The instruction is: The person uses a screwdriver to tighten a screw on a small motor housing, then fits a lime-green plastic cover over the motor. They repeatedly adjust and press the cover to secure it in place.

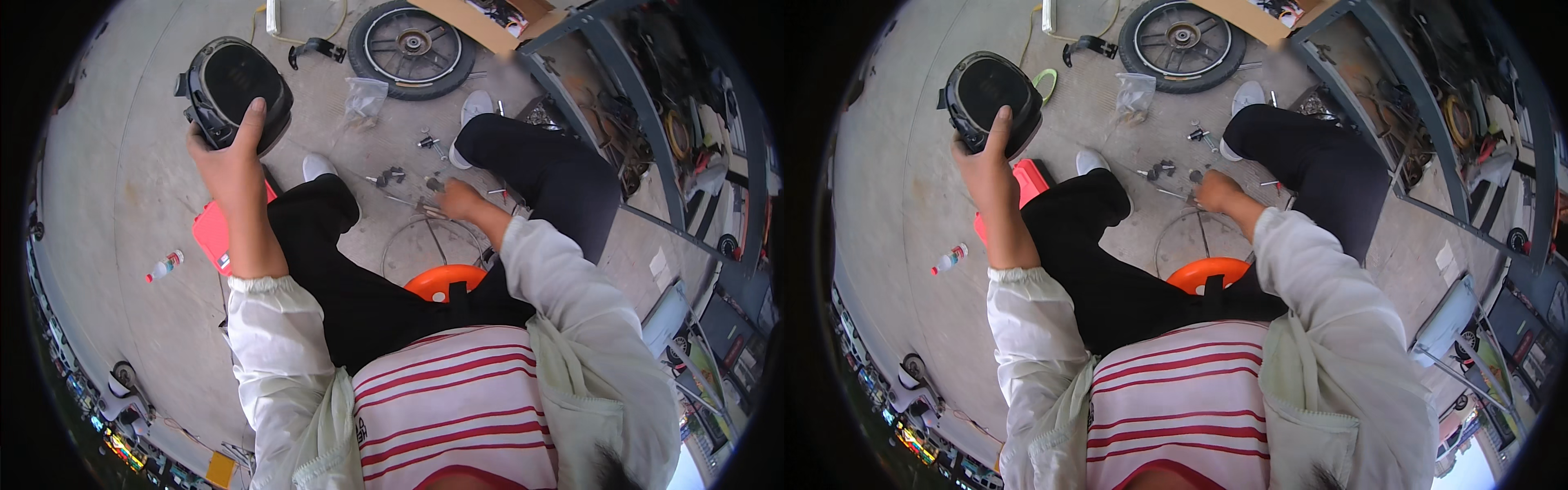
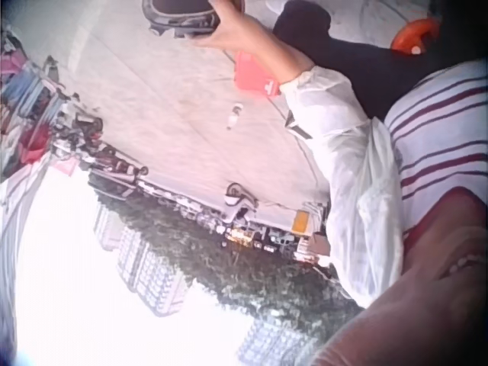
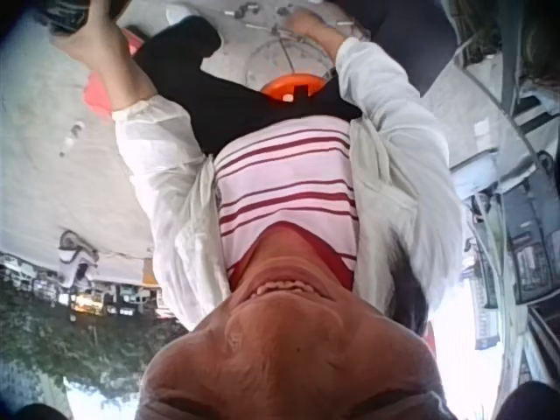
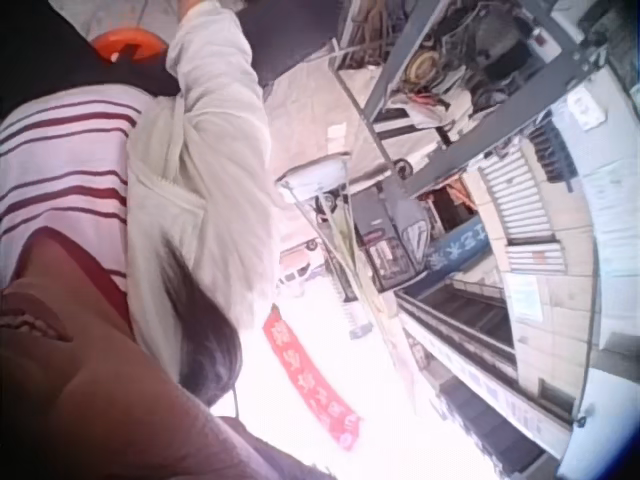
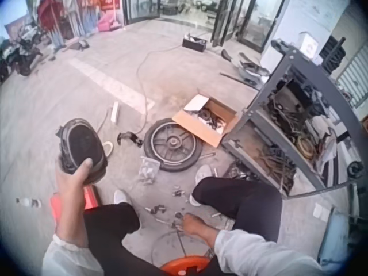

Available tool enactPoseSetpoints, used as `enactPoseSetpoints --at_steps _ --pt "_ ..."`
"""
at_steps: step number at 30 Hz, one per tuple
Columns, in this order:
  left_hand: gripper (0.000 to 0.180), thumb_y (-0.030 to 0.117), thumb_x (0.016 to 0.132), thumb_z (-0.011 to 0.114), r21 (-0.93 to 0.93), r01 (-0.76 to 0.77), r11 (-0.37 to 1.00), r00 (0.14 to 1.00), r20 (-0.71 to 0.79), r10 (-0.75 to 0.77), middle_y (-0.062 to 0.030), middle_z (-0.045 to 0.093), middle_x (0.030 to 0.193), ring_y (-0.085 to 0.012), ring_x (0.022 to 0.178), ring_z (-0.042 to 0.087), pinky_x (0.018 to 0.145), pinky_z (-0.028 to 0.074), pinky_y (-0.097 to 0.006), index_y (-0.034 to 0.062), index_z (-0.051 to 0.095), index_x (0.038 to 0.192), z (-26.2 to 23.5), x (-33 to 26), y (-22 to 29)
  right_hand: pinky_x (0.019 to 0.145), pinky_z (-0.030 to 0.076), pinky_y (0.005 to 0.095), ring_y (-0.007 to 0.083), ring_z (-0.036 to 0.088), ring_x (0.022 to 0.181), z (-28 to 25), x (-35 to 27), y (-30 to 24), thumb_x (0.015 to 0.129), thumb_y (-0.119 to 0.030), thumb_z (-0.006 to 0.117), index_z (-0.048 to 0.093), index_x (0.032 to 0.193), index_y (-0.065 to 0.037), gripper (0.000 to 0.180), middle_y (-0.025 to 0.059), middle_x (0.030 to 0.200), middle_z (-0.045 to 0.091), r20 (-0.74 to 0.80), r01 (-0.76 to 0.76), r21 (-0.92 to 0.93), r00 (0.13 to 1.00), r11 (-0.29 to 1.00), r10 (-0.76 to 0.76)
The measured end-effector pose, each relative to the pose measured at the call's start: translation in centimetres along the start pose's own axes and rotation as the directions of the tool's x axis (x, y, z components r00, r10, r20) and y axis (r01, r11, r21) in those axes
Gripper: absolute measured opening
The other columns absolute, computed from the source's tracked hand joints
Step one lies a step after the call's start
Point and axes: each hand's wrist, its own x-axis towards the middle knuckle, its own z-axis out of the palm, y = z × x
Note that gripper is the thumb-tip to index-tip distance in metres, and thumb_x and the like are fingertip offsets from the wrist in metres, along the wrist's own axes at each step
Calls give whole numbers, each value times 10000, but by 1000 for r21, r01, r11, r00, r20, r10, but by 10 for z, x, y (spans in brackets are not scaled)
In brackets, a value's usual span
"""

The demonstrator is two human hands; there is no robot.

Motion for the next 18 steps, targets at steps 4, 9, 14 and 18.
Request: enactPoseSetpoints --at_steps 4,9,14,18 --pt "832 214 782 862 -205 149 967 987 96 -131 -218 599 1286 -257 1166 615 1036 473 -357 -129 424 1401 2 7 9 920 510 509 433 643 1073 48 67 10 931 -253 601 588 1186 48 395 289 1192 632 -290 -7 76 956 997 29" --pt "687 108 853 741 -313 242 918 965 172 -196 -200 615 1294 -302 1182 635 1038 513 -420 -57 432 1444 -5 16 7 840 509 526 398 616 1042 56 117 20 869 -96 594 620 1136 -76 269 199 1089 607 -538 134 -280 798 950 -271" --pt "809 247 879 732 -282 296 912 950 182 -252 -248 514 1432 -372 1291 567 1098 477 -484 -92 335 1497 -24 30 -17 882 485 498 384 561 1115 64 188 -13 812 -106 678 634 1087 -123 279 152 1088 579 -118 271 -55 954 961 -276" --pt "939 353 854 786 -243 325 914 945 49 -323 -265 447 1499 -410 1344 512 1157 411 -538 -102 298 1515 -32 41 -29 870 481 457 352 571 1046 93 228 -33 751 -153 760 637 1063 -135 336 122 1044 577 -157 491 -294 821 820 -549"
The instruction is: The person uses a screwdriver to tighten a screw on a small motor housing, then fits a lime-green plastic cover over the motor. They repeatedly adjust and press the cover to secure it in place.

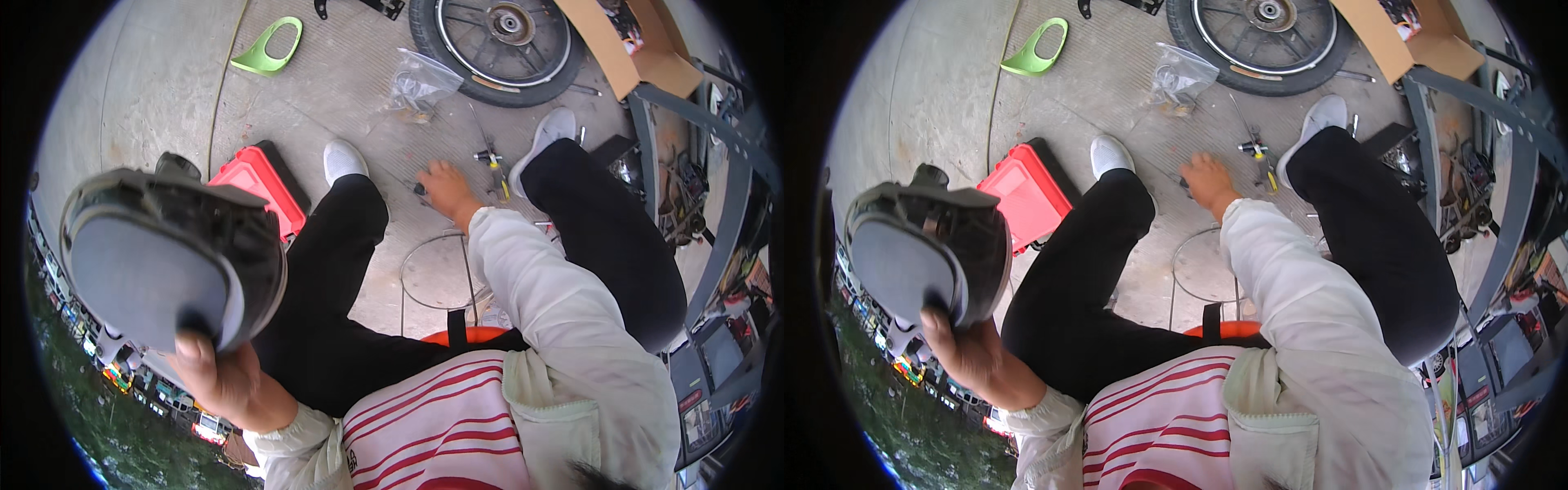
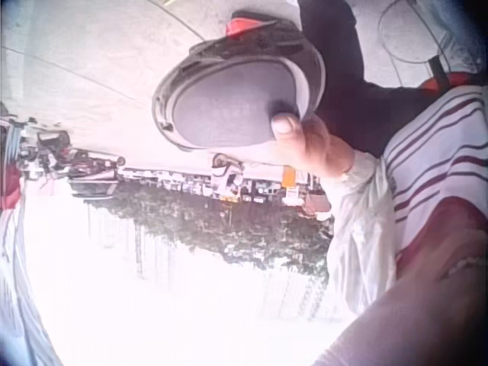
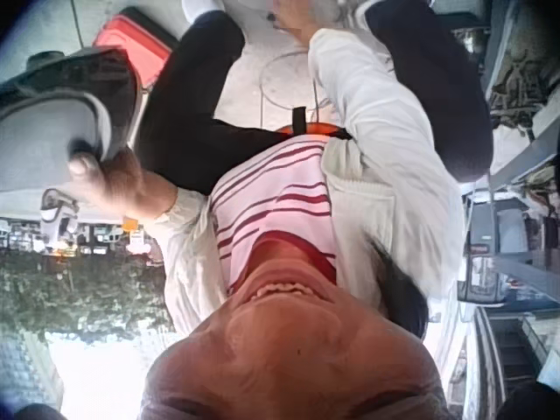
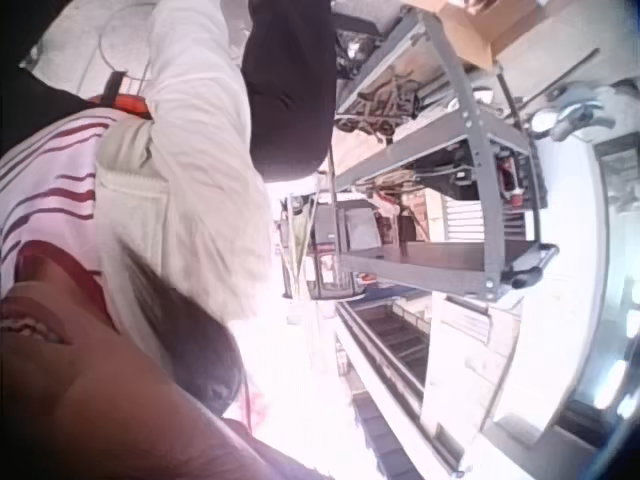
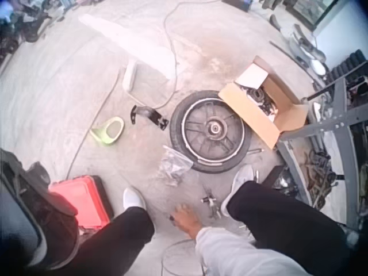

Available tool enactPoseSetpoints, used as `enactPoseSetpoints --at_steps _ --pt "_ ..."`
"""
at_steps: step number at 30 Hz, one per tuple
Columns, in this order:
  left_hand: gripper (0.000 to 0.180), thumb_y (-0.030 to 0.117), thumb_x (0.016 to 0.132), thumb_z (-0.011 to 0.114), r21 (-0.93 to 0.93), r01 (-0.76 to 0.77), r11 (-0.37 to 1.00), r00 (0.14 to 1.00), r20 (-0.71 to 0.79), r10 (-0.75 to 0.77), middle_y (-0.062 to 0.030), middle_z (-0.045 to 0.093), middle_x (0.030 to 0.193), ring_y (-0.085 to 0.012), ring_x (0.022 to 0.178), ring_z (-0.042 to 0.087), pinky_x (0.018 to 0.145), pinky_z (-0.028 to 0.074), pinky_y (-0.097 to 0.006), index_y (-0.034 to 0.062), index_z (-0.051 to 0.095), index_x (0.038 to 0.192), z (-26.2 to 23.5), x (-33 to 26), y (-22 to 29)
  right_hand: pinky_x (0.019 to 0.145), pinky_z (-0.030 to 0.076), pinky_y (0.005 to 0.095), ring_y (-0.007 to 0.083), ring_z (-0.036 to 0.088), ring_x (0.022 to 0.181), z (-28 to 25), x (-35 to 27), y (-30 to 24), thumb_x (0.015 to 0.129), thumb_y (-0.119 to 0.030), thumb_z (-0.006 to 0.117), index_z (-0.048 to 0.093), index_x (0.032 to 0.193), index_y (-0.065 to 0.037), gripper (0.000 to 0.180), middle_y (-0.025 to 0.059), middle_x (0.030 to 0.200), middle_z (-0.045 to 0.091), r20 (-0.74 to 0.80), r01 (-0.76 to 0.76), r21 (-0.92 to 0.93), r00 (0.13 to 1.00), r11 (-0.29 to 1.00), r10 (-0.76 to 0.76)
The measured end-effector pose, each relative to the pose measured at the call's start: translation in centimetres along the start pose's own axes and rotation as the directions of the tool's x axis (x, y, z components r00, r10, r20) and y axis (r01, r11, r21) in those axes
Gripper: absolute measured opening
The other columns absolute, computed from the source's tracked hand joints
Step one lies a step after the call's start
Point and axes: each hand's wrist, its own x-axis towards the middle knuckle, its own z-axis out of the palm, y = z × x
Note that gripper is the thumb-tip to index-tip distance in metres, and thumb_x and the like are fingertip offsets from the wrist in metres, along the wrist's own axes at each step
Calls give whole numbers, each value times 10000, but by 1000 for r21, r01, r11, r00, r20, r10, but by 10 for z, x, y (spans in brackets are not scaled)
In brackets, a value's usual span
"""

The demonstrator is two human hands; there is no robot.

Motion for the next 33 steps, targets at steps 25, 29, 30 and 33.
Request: enactPoseSetpoints --at_steps 25,29,30,33 --pt "876 170 547 913 437 -819 371 573 599 559 -198 523 1349 -463 1302 439 1101 396 -528 37 531 1324 79 -68 11 818 528 351 296 693 894 -379 -188 -135 967 -138 646 673 1138 8 227 186 999 710 -693 196 467 687 862 218" --pt "875 162 542 914 399 -882 251 466 651 599 -195 529 1350 -474 1316 430 1104 394 -538 40 539 1323 84 -100 10 750 525 431 396 645 868 -388 -250 -161 915 -151 680 681 1089 -37 208 167 936 681 -734 196 115 677 974 -50" --pt "869 162 540 912 387 -893 228 442 662 606 -194 531 1348 -474 1315 431 1102 396 -540 41 544 1318 84 -107 7 741 523 437 385 645 858 -383 -258 -162 914 -155 682 678 1080 -45 199 161 919 669 -736 166 63 674 984 -66" --pt "850 165 532 905 354 -916 187 388 671 632 -189 542 1330 -475 1303 442 1096 404 -548 47 561 1300 80 -129 1 711 517 452 344 642 821 -370 -278 -165 908 -169 689 655 1024 -70 156 138 861 617 -732 89 -74 671 993 -115"
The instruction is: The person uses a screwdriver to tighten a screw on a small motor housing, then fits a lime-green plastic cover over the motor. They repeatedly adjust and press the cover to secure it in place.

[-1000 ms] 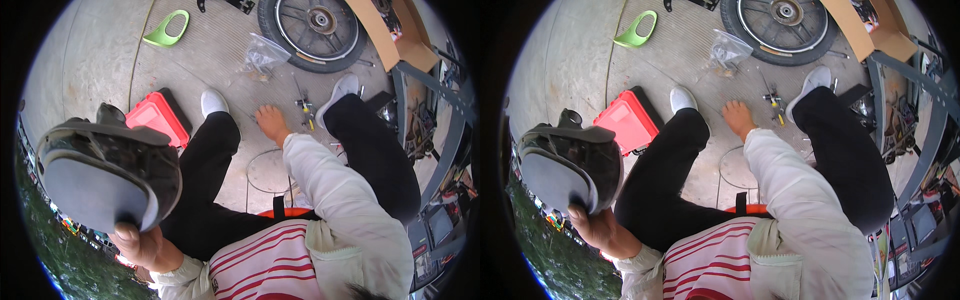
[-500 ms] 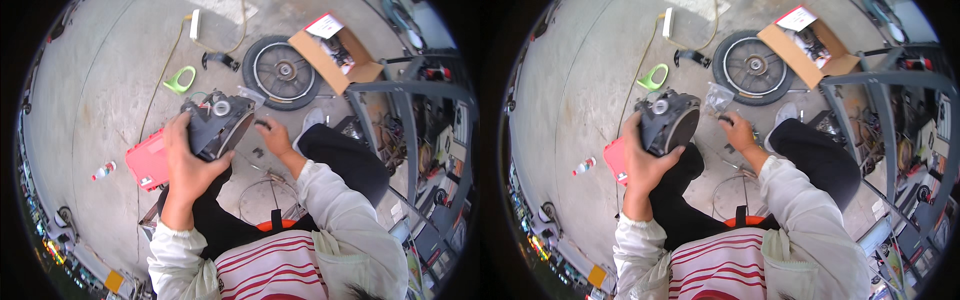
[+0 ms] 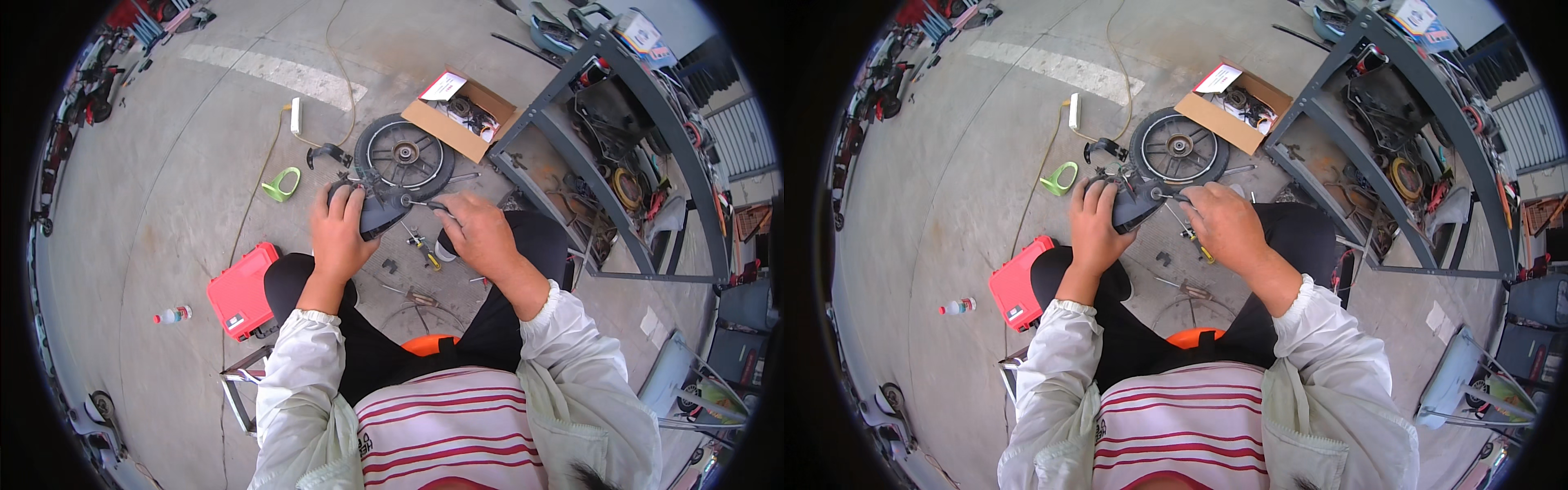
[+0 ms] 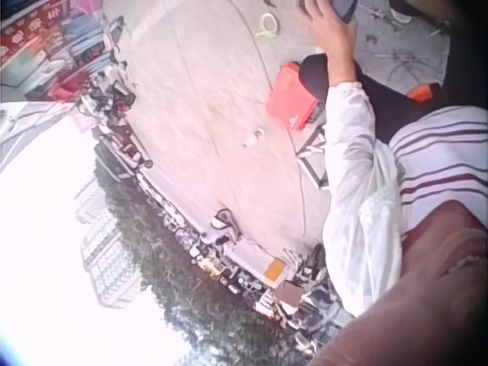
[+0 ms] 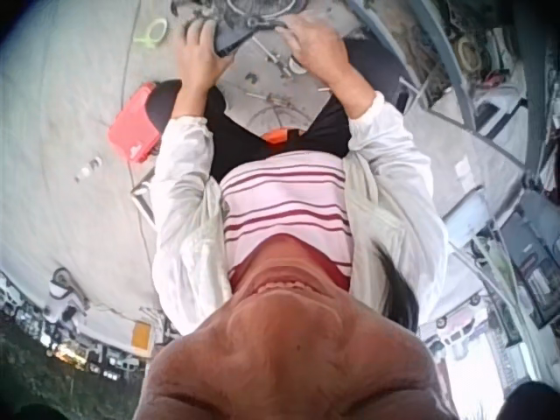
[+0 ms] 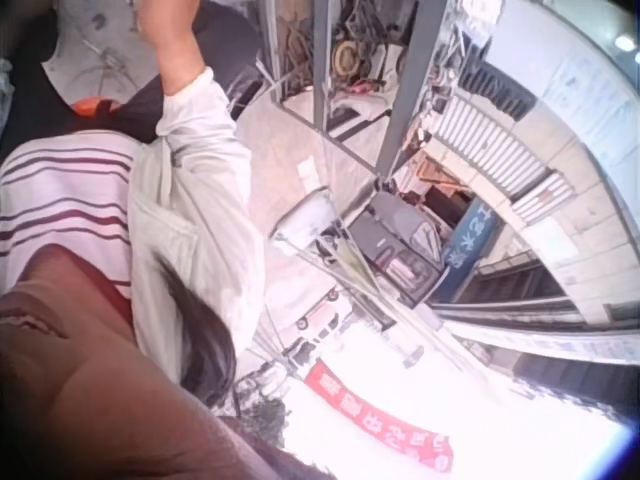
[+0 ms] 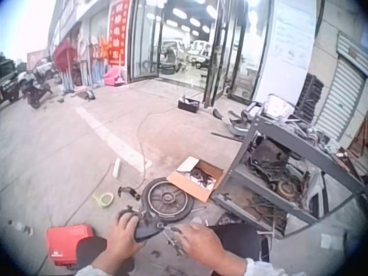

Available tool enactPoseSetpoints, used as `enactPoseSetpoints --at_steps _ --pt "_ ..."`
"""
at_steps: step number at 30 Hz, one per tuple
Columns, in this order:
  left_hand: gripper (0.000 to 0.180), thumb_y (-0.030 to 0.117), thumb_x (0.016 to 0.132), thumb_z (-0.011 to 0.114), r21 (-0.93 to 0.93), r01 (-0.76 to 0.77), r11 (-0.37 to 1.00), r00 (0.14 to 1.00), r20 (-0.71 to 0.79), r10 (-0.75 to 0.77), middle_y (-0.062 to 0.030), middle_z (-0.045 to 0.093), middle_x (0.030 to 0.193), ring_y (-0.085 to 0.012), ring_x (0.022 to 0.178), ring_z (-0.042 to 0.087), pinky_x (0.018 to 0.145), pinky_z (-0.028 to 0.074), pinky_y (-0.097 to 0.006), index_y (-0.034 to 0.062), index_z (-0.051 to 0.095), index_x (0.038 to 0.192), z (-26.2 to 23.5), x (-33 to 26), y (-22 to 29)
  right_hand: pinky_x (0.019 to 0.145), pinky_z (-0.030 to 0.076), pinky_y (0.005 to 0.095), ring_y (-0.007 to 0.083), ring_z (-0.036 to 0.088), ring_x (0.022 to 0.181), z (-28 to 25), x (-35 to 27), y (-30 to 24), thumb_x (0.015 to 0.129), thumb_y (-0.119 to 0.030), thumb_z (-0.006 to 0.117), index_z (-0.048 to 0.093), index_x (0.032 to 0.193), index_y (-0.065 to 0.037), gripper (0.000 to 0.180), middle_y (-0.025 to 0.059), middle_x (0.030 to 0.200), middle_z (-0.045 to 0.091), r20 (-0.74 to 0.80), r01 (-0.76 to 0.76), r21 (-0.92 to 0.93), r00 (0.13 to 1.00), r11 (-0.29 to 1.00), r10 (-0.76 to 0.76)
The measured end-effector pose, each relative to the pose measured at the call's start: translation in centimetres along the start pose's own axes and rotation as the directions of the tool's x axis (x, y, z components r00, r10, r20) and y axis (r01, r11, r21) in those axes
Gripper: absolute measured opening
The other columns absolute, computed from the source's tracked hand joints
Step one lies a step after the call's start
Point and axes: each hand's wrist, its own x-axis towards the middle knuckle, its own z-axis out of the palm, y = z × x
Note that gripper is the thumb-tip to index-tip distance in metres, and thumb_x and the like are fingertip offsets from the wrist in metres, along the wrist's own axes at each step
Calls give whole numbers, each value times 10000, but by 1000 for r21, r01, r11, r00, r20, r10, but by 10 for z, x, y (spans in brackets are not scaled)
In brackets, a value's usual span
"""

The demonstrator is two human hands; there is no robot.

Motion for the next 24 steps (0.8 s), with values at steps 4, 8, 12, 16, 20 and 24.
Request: enactPoseSetpoints --at_steps 4,8,12,16,20,24 --pt "838 163 535 904 -22 -10 1000 1000 -21 10 -180 555 1307 -479 1285 460 1095 405 -546 52 568 1294 -5 -19 19 709 530 435 339 648 819 -10 -24 -10 904 -169 687 650 1000 -63 148 135 854 617 -5 35 -77 999 996 -36" --pt "830 160 542 902 -13 -41 999 999 -22 40 -175 556 1309 -482 1289 458 1091 410 -540 53 571 1295 -15 -30 24 732 526 446 358 646 848 -13 -35 -21 918 -165 674 658 1040 -50 169 149 876 624 39 25 -83 999 996 -22" --pt "857 152 522 901 -27 -35 999 999 -32 34 -140 537 1328 -469 1312 441 1091 392 -559 90 573 1311 -17 -41 21 738 523 457 368 648 858 -15 -37 -34 926 -169 666 665 1061 -46 183 154 883 629 104 45 -130 994 990 -32" --pt "888 147 502 902 -32 -42 999 999 -9 42 -119 528 1337 -459 1322 433 1093 368 -587 108 565 1324 -20 -47 15 711 527 458 354 647 828 -7 -33 -38 923 -199 661 616 920 -58 148 139 854 614 116 81 -199 992 977 -58" --pt "896 158 508 903 -26 -12 1000 1000 28 13 -121 530 1342 -458 1327 433 1094 355 -599 107 556 1332 -20 -53 13 722 521 483 371 647 839 3 -29 -42 925 -203 653 610 913 -52 158 151 853 618 154 66 -167 987 984 -40" --pt "892 173 529 901 -23 29 999 996 86 -27 -120 532 1354 -450 1333 431 1088 358 -590 110 552 1347 -18 -59 10 737 523 497 396 652 845 13 -25 -35 928 -223 651 628 910 -39 186 175 853 640 193 25 -132 981 991 1"
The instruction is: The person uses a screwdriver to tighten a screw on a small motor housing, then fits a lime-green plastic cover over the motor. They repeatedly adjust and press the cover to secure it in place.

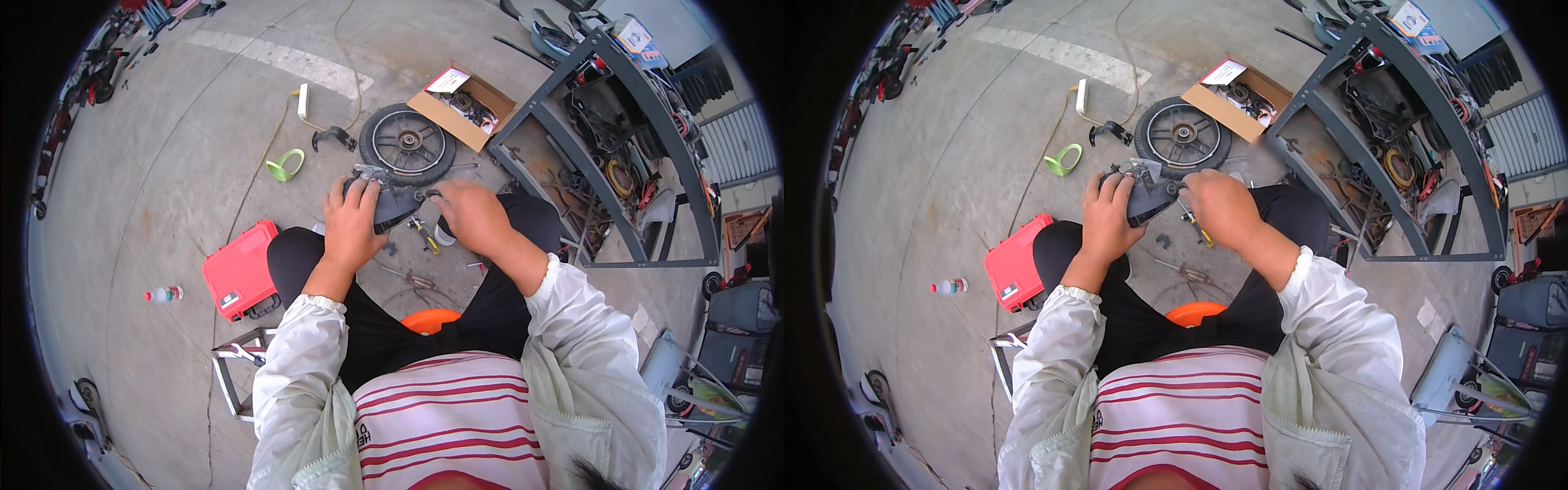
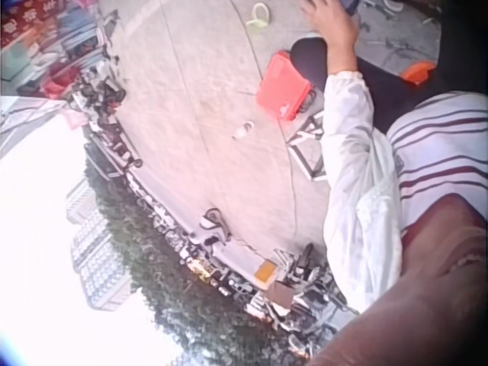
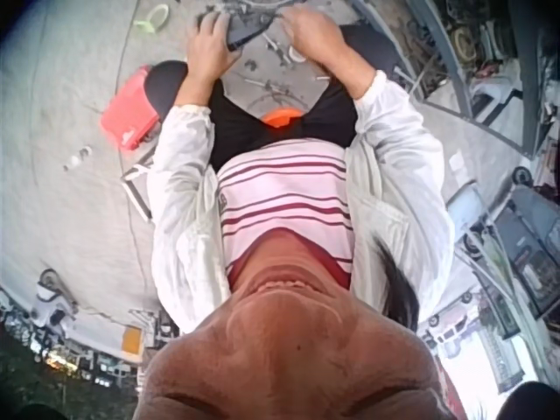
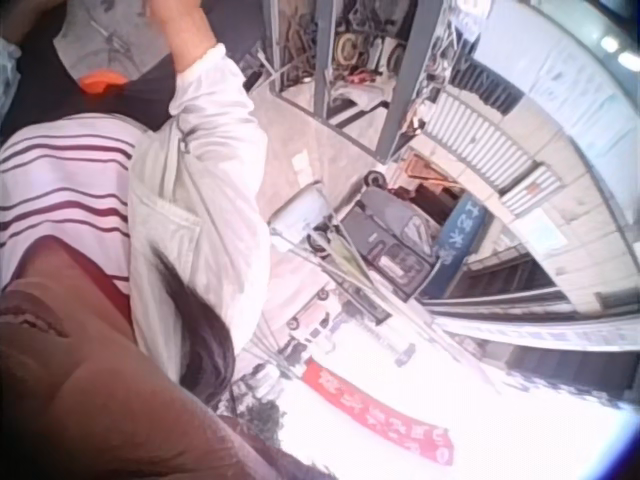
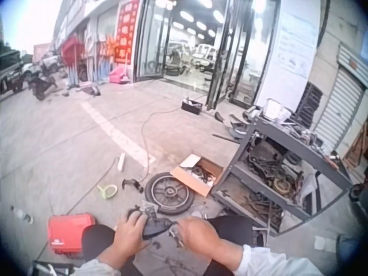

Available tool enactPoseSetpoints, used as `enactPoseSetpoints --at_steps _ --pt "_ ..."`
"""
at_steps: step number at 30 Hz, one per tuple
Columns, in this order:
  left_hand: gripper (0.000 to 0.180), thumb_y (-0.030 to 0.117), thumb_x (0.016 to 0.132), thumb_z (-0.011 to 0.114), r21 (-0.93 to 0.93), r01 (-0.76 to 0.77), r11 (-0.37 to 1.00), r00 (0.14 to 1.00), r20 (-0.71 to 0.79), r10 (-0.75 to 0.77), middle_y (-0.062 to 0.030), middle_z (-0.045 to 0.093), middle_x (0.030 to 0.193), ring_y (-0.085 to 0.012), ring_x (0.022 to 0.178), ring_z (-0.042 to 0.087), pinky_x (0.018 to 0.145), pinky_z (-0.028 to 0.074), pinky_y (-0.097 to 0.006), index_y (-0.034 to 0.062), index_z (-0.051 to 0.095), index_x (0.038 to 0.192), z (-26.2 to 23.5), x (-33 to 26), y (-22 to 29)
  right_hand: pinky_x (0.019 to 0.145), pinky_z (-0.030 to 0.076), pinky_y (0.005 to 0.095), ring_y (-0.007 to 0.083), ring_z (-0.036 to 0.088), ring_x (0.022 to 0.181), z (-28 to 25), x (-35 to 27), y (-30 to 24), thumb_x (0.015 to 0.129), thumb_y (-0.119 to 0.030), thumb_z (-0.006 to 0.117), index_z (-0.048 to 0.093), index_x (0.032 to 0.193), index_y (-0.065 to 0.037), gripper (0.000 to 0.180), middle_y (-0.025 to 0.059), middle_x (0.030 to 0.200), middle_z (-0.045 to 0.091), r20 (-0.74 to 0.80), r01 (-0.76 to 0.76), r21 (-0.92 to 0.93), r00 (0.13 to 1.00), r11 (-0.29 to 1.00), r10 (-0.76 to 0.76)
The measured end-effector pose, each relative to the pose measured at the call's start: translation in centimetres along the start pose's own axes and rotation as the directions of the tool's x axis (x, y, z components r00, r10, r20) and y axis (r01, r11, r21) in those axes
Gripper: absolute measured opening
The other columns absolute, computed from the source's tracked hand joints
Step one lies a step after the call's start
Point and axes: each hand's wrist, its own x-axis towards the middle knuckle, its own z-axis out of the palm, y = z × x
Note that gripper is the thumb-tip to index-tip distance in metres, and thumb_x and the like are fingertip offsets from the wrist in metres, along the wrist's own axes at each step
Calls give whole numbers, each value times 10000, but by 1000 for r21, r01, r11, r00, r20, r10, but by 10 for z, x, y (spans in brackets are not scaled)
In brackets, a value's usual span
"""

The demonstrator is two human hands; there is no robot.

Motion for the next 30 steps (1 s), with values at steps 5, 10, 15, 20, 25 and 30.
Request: enactPoseSetpoints --at_steps 5,10,15,20,25,30 --pt "892 187 543 899 -8 -4 1000 993 121 5 -118 536 1351 -431 1334 425 1079 361 -562 108 548 1359 -3 -1 4 750 526 515 418 659 864 4 6 14 946 -245 633 646 881 -26 229 205 875 669 152 -3 -11 988 1000 4" --pt "894 180 545 888 15 2 1000 991 134 -4 -115 536 1341 -426 1337 416 1079 359 -556 106 542 1366 2 0 6 747 526 528 421 662 857 11 8 19 960 -255 615 651 873 -21 252 205 865 671 176 14 -38 984 999 -7" --pt "879 169 554 871 11 -11 1000 991 132 10 -109 527 1350 -418 1342 416 1081 360 -558 116 539 1367 3 1 7 731 531 528 421 674 804 8 7 11 969 -350 596 678 794 -31 373 200 806 690 175 -72 -97 981 993 88" --pt "875 160 558 867 21 -26 999 989 146 23 -104 525 1361 -412 1359 406 1091 354 -564 123 534 1367 6 1 8 725 534 526 420 682 771 22 5 22 947 -391 597 704 730 -28 436 200 726 687 157 -239 55 961 969 228" --pt "917 163 543 900 72 -52 996 983 178 39 -93 513 1381 -410 1376 390 1111 337 -595 127 519 1376 4 1 9 536 452 420 271 578 546 42 2 39 960 -398 585 685 724 -6 468 116 579 589 350 -511 533 859 674 374" --pt "938 162 532 921 100 -76 992 988 142 61 -82 491 1395 -408 1374 387 1121 326 -617 133 512 1376 2 3 10 473 289 254 95 428 514 31 4 31 974 -396 603 646 726 -13 458 20 570 513 622 -776 535 630 335 466"
